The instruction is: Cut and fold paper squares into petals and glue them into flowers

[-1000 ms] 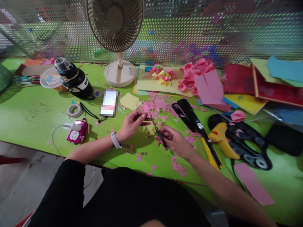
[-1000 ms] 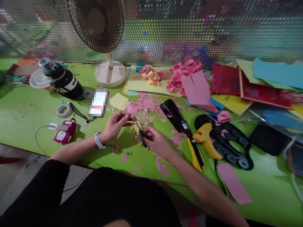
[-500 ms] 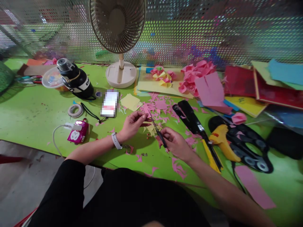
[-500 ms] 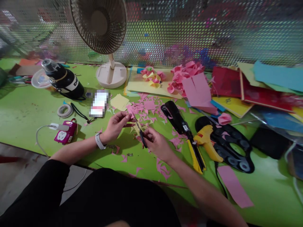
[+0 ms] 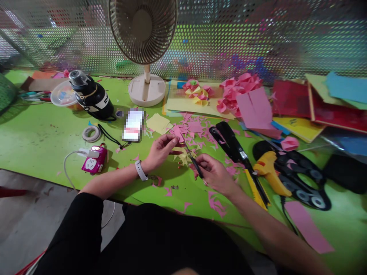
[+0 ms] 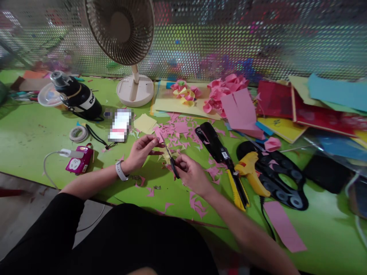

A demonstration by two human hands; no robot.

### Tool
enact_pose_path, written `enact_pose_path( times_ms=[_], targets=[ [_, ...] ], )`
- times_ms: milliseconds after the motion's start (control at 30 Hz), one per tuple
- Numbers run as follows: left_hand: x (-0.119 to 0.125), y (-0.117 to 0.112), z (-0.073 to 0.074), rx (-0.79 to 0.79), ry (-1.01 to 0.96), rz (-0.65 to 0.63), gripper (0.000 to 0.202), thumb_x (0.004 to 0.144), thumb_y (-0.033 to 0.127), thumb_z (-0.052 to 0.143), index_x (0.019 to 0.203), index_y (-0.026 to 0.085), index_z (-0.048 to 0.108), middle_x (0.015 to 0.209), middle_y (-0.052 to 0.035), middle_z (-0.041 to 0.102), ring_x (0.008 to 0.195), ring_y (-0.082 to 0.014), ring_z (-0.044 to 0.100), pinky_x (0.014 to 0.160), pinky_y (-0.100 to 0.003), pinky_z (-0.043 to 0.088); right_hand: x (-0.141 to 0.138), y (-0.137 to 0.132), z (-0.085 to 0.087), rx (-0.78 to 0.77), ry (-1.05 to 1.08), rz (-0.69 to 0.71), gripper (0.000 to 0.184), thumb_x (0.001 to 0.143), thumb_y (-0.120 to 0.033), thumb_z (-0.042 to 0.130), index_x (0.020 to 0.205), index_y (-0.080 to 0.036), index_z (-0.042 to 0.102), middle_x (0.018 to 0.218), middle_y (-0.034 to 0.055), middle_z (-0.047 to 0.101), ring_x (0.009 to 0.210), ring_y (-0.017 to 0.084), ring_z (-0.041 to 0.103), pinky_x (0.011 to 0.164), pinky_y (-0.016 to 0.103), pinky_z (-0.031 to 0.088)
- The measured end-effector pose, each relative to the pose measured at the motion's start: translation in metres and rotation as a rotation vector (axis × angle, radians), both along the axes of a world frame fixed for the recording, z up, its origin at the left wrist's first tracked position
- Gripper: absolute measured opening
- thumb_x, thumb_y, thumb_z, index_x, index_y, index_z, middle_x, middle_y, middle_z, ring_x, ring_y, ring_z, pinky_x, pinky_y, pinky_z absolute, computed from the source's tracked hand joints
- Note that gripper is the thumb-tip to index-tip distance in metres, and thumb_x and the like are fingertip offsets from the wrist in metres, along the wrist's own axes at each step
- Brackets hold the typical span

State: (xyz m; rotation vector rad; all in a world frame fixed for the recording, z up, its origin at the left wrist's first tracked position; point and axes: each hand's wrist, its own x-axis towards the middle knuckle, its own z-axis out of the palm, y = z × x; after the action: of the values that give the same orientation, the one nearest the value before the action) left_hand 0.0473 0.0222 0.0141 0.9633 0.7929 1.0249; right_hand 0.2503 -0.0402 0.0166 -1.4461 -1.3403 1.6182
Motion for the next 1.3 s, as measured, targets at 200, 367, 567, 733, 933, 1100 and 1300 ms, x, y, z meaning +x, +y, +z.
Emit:
enact_pose_path(
  times_ms=[200, 367, 567, 733, 933, 1100, 1300],
  targets=[
    [-0.0038, 0.0055, 0.0021, 0.04, 0.058, 0.035, 0.036, 0.086, 0.049, 0.066, 0.095, 0.016, 0.056, 0.094, -0.0039, 0.065, 0.09, -0.0161, 0.07, 0.068, -0.028, 0.063, 0.0016, 0.0012, 0.0027, 0.0, -0.009, -0.008, 0.045, 0.074, -0.062, 0.075, 0.083, -0.021, 0.056, 0.065, -0.0006, 0.06, 0.051, 0.011, 0.051, 0.039, 0.022, 0.036],
    [-0.0046, 0.0076, -0.0001, 0.056, 0.077, 0.038, 0.036, 0.087, 0.049, 0.065, 0.093, 0.015, 0.057, 0.091, -0.003, 0.064, 0.088, -0.0138, 0.068, 0.067, -0.026, 0.063, 0.0016, 0.0018, 0.0022, 0.013, -0.01, 0.0, 0.045, 0.073, -0.06, 0.076, 0.082, -0.021, 0.056, 0.064, -0.001, 0.06, 0.051, 0.011, 0.051, 0.038, 0.021, 0.034],
    [-0.0038, 0.007, -0.0026, 0.072, 0.072, 0.02, 0.038, 0.084, 0.05, 0.069, 0.091, 0.015, 0.059, 0.087, -0.0021, 0.064, 0.079, -0.01, 0.065, 0.066, -0.023, 0.062, 0.0014, 0.0019, 0.0027, -0.008, 0.022, -0.004, 0.043, 0.072, -0.057, 0.079, 0.081, -0.021, 0.055, 0.063, -0.0026, 0.059, 0.05, 0.009, 0.049, 0.038, 0.021, 0.033],
    [-0.0028, 0.0049, -0.0003, 0.055, 0.056, 0.005, 0.038, 0.083, 0.05, 0.07, 0.091, 0.014, 0.059, 0.086, -0.0022, 0.064, 0.078, -0.0099, 0.064, 0.065, -0.023, 0.061, 0.0016, 0.0011, 0.0009, -0.011, 0.033, -0.003, 0.042, 0.073, -0.056, 0.078, 0.082, -0.022, 0.055, 0.064, -0.0031, 0.059, 0.05, 0.009, 0.049, 0.039, 0.021, 0.034],
    [-0.004, 0.0057, -0.0006, 0.047, 0.077, -0.008, 0.036, 0.085, 0.049, 0.068, 0.091, 0.014, 0.059, 0.087, -0.003, 0.064, 0.079, -0.0108, 0.065, 0.066, -0.024, 0.061, 0.0036, 0.0005, -0.0023, 0.007, 0.023, 0.004, 0.04, 0.077, -0.056, 0.075, 0.084, -0.022, 0.055, 0.065, -0.002, 0.06, 0.057, 0.012, 0.055, 0.047, 0.023, 0.043],
    [-0.0052, 0.0068, -0.0009, 0.053, 0.08, -0.015, 0.036, 0.085, 0.049, 0.068, 0.09, 0.014, 0.059, 0.088, -0.003, 0.064, 0.079, -0.011, 0.064, 0.066, -0.024, 0.061, 0.0044, 0.0009, -0.0018, 0.012, -0.009, 0.011, 0.041, 0.077, -0.058, 0.074, 0.083, -0.022, 0.055, 0.064, -0.0012, 0.06, 0.055, 0.013, 0.055, 0.043, 0.023, 0.04],
    [-0.0056, 0.0072, 0.0004, 0.077, 0.086, -0.049, 0.037, 0.084, 0.049, 0.069, 0.091, 0.014, 0.06, 0.086, -0.0017, 0.062, 0.079, -0.0104, 0.064, 0.067, -0.025, 0.061, 0.0032, 0.0029, 0.0019, -0.011, 0.01, 0.007, 0.044, 0.072, -0.058, 0.078, 0.08, -0.022, 0.054, 0.062, -0.0024, 0.059, 0.05, 0.01, 0.049, 0.038, 0.021, 0.033]
  ],
)
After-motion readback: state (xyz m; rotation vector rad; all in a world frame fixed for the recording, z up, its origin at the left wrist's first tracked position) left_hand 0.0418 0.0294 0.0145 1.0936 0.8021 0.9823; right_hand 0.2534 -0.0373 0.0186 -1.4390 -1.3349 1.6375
